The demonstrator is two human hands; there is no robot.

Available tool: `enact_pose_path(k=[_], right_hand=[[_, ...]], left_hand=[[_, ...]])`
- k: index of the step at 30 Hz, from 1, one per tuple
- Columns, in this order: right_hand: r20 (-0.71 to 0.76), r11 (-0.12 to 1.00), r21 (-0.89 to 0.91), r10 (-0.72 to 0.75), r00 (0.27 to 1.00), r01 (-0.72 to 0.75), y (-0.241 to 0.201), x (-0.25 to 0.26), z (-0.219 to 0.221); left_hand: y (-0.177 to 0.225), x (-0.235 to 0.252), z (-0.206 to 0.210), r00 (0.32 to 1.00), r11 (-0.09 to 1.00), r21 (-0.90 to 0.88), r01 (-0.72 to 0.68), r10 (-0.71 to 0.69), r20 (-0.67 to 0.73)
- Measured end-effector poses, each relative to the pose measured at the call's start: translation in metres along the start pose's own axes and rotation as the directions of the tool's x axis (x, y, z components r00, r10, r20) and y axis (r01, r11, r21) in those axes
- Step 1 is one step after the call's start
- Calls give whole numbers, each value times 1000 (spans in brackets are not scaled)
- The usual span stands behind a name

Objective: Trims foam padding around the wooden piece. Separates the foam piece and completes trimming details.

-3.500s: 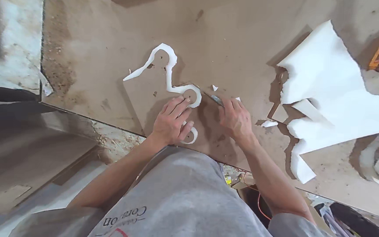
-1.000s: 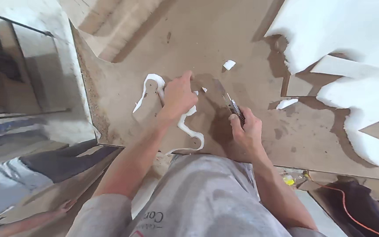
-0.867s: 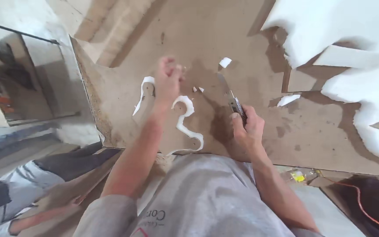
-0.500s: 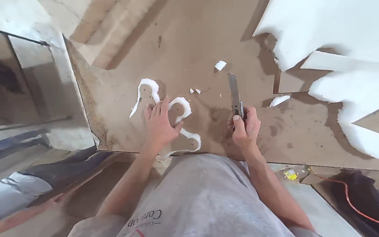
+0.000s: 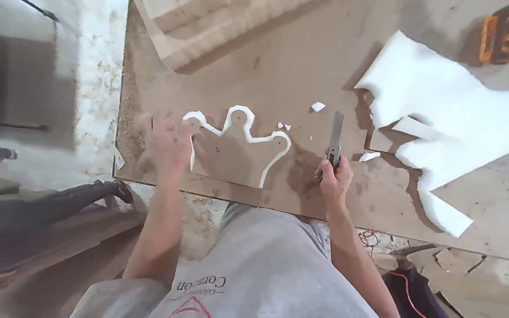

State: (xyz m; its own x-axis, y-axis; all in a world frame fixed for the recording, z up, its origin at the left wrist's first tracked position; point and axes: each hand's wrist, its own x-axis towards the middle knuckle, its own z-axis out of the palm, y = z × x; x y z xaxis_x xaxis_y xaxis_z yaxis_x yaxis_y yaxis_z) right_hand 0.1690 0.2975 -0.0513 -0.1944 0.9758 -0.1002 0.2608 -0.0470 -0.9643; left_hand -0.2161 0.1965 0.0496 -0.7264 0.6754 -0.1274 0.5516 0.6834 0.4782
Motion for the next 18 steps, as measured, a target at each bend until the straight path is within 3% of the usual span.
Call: enact_pose_path(k=[3, 7, 10, 12, 18], right_hand=[[-3, 999, -24, 28, 1000, -28, -3, 0, 1], [34, 999, -29, 24, 999, -23, -2, 2, 2], [47, 1000, -5, 27, 999, -27, 2, 5, -2], [60, 999, 28, 38, 997, -40, 5, 7, -5], [46, 984, 79, 155, 987, -158, 1, 11, -4]], left_hand=[[-35, -28, 12, 981, 985, -50, 163, -157, 113], [-35, -70, 42, 984, 958, -257, 129, -91, 154], [-34, -88, 49, 962, 852, -493, 177, -44, 270], [-44, -93, 55, 975, 839, -521, 158, -50, 215], [-74, -77, 68, 999, 928, -373, -1, -19, -48]])
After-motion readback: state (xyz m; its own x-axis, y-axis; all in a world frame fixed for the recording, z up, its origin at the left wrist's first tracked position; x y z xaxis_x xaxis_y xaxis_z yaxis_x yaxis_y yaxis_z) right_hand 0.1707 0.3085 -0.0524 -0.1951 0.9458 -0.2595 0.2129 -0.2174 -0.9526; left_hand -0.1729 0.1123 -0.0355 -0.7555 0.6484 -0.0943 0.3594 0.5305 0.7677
